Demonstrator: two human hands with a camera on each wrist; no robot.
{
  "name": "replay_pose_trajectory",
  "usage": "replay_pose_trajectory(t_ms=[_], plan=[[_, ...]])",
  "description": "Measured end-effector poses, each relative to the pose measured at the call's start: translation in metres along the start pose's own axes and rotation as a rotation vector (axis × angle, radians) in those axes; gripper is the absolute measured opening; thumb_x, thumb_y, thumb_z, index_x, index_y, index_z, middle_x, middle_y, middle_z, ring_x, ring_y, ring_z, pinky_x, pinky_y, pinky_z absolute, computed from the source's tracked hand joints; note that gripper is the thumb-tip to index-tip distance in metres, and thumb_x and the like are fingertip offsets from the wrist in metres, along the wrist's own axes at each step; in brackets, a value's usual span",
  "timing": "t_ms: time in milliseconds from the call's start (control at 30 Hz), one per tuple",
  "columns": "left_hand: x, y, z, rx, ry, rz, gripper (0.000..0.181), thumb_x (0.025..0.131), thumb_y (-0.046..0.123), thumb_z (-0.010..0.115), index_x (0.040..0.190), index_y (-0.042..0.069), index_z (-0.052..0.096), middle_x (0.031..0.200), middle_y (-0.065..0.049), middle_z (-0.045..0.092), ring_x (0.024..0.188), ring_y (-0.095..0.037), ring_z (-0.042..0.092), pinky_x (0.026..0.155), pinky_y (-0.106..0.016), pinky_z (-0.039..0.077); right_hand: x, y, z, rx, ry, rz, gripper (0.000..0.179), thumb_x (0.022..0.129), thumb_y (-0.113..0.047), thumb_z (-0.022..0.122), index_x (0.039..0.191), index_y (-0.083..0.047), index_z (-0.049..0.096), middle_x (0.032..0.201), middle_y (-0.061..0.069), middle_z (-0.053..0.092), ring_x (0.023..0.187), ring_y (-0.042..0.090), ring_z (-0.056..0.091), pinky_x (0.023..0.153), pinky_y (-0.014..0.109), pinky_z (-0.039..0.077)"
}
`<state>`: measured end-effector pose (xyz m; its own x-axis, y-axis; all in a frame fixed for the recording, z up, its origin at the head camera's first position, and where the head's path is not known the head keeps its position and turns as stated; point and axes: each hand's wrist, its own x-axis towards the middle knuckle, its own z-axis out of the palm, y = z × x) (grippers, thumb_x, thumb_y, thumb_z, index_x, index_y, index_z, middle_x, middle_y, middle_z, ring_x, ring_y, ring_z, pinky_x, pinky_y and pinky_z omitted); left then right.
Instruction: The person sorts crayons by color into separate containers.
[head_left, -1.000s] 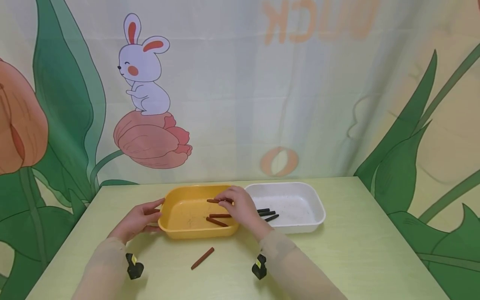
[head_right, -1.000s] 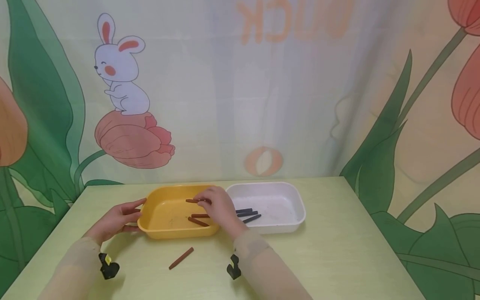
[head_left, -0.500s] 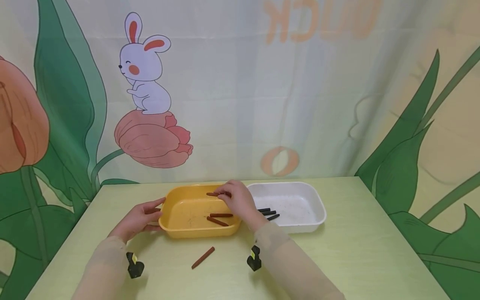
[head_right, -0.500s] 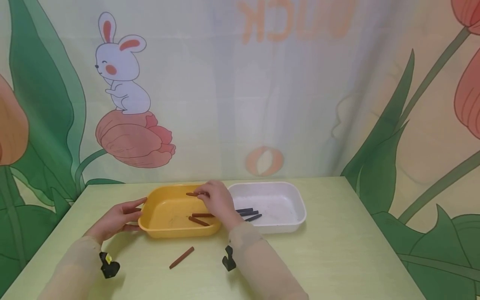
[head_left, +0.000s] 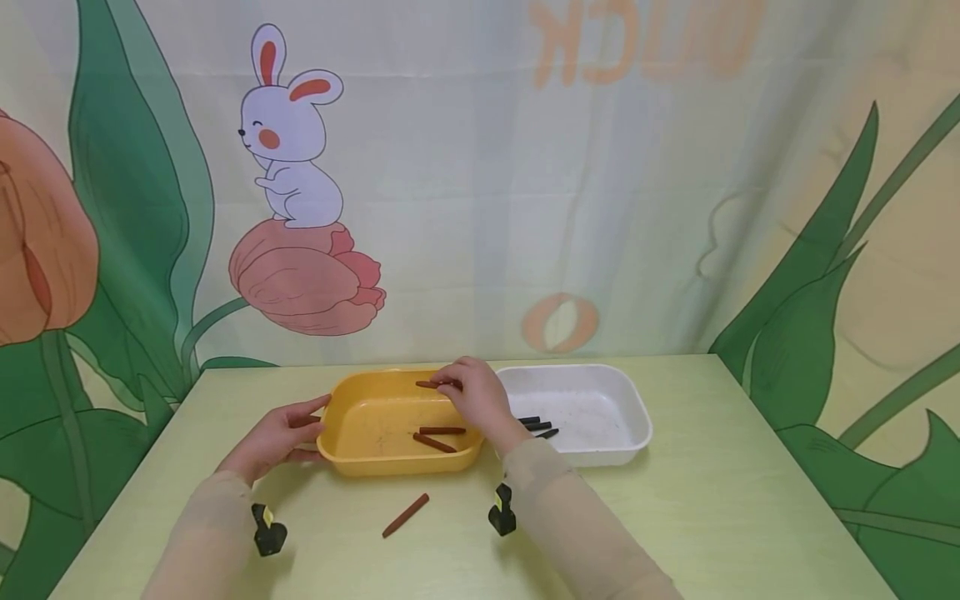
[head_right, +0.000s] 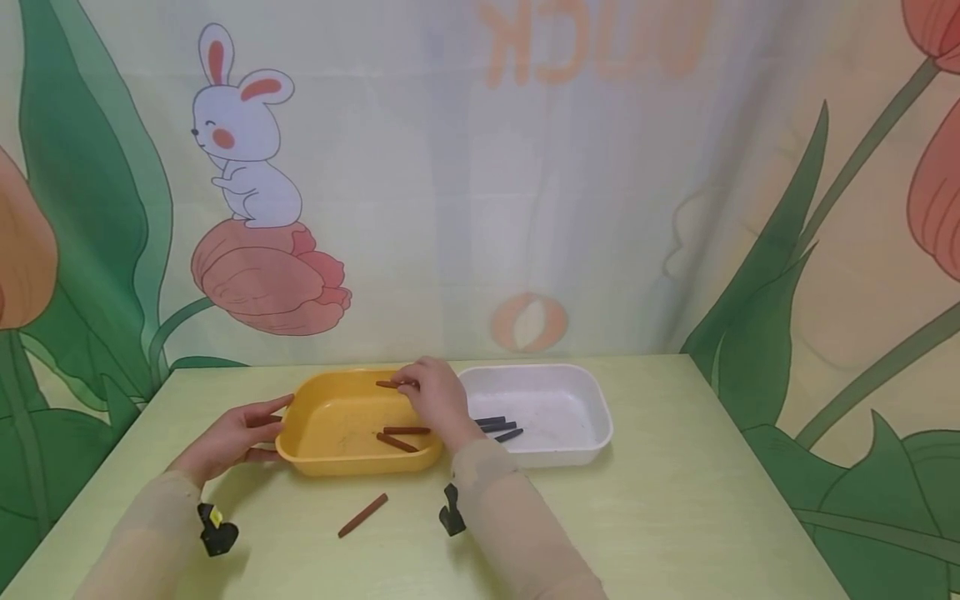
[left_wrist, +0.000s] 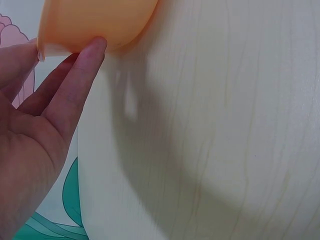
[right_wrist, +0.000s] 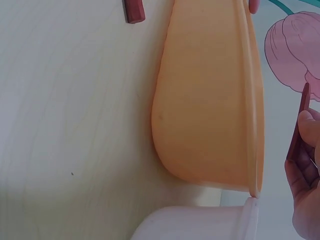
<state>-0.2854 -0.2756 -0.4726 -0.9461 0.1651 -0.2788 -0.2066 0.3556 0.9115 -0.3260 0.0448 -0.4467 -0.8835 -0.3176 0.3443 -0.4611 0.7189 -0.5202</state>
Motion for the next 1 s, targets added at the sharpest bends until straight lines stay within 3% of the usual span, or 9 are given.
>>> replay_pose_trajectory(t_ms=[200, 467, 733, 1000], plan=[[0.001, -0.001, -0.001, 0.003, -0.002, 0.003, 0.060, 0.102, 0.011, 0.056, 0.156, 0.011, 0.030, 0.146, -0.030, 0.040, 0.106, -0.032, 0.064, 0.086, -0.042, 0.056, 0.002, 0.001, 0.004, -0.004, 0.003, 0.022, 0.012, 0.093, -0.017, 0.071, 0.103, -0.017, 0.078, 0.101, -0.002, 0.068, 0.096, 0.019, 0.061, 0.086, 0.033, 0.052], [0.002, 0.000, -0.001, -0.002, -0.009, 0.011, 0.059, 0.102, 0.012, 0.056, 0.155, 0.011, 0.031, 0.145, -0.030, 0.042, 0.105, -0.032, 0.064, 0.085, -0.042, 0.057, 0.000, -0.001, 0.005, 0.019, -0.022, 0.009, 0.021, 0.095, -0.018, 0.069, 0.115, -0.017, 0.074, 0.119, 0.002, 0.066, 0.117, 0.024, 0.057, 0.102, 0.038, 0.045], [0.001, 0.001, -0.001, 0.001, -0.010, 0.007, 0.059, 0.102, 0.012, 0.056, 0.155, 0.011, 0.031, 0.145, -0.030, 0.042, 0.103, -0.031, 0.065, 0.086, -0.043, 0.057, -0.010, 0.000, 0.003, 0.073, -0.029, -0.078, 0.023, 0.095, -0.019, 0.069, 0.116, -0.015, 0.073, 0.113, 0.001, 0.070, 0.108, 0.022, 0.062, 0.095, 0.036, 0.050], [0.000, 0.000, 0.000, 0.017, -0.004, 0.001, 0.061, 0.102, 0.013, 0.057, 0.156, 0.012, 0.030, 0.146, -0.029, 0.042, 0.101, -0.029, 0.066, 0.089, -0.044, 0.056, -0.027, -0.001, -0.001, 0.144, -0.040, -0.167, 0.029, 0.095, -0.019, 0.069, 0.122, -0.010, 0.070, 0.121, 0.003, 0.068, 0.115, 0.023, 0.060, 0.101, 0.038, 0.047]])
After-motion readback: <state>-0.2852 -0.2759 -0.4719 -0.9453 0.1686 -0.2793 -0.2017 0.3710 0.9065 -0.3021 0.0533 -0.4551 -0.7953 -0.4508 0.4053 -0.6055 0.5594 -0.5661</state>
